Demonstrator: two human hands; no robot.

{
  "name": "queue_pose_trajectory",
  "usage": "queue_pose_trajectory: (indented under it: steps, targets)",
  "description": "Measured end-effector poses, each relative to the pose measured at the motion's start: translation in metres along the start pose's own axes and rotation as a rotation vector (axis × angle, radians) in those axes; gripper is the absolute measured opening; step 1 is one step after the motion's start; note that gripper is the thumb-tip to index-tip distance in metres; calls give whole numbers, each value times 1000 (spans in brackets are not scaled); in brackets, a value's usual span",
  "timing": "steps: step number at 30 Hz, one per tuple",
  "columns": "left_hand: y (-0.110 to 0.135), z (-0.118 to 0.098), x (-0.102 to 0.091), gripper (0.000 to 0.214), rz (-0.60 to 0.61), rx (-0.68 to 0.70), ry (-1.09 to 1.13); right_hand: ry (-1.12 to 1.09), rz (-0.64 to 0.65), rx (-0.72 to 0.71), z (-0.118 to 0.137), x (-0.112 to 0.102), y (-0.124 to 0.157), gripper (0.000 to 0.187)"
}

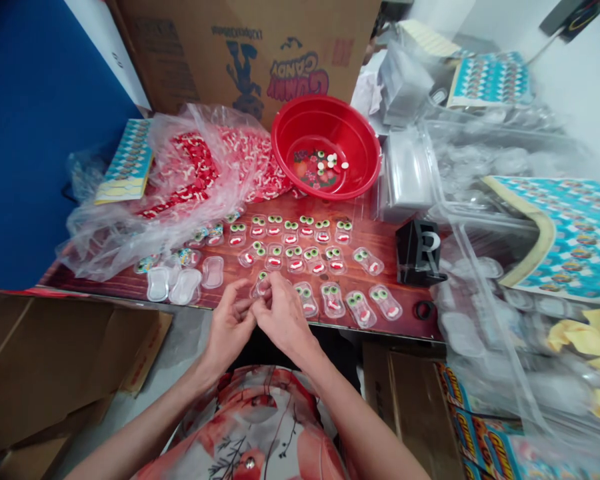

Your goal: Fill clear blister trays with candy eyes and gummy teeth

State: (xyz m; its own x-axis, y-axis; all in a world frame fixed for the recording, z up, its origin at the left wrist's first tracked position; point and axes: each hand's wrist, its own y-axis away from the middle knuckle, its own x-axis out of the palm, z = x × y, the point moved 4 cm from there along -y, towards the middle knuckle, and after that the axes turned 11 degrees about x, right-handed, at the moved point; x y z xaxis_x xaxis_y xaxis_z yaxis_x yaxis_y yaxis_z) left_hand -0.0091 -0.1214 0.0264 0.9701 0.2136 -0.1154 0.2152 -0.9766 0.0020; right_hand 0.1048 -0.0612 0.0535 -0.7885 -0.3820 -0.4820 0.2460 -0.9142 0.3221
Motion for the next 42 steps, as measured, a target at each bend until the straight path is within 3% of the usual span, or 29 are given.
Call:
queue_pose_trajectory:
  steps: [11, 18, 21, 24, 28, 42]
  targets:
    - [7, -3, -7, 55, 39, 78, -387, 298, -120, 77, 22, 17, -1, 22]
    - [-3, 2, -17, 50, -70, 135, -386, 86, -148, 38, 19, 24, -16, 23]
    - [-8, 0, -22, 44, -145, 148, -317, -96, -41, -43, 7, 24, -22, 12]
    - [-12, -2, -25, 44, -126, 110, -241, -211, 62, -65, -3, 23, -24, 7]
    - [-13, -4, -26, 45, -69, 91, -194, -262, 94, -31, -5, 21, -21, 6]
    - [-3, -4, -12, 49, -37, 55, -368, 237, -137, 13, 22, 18, -18, 11]
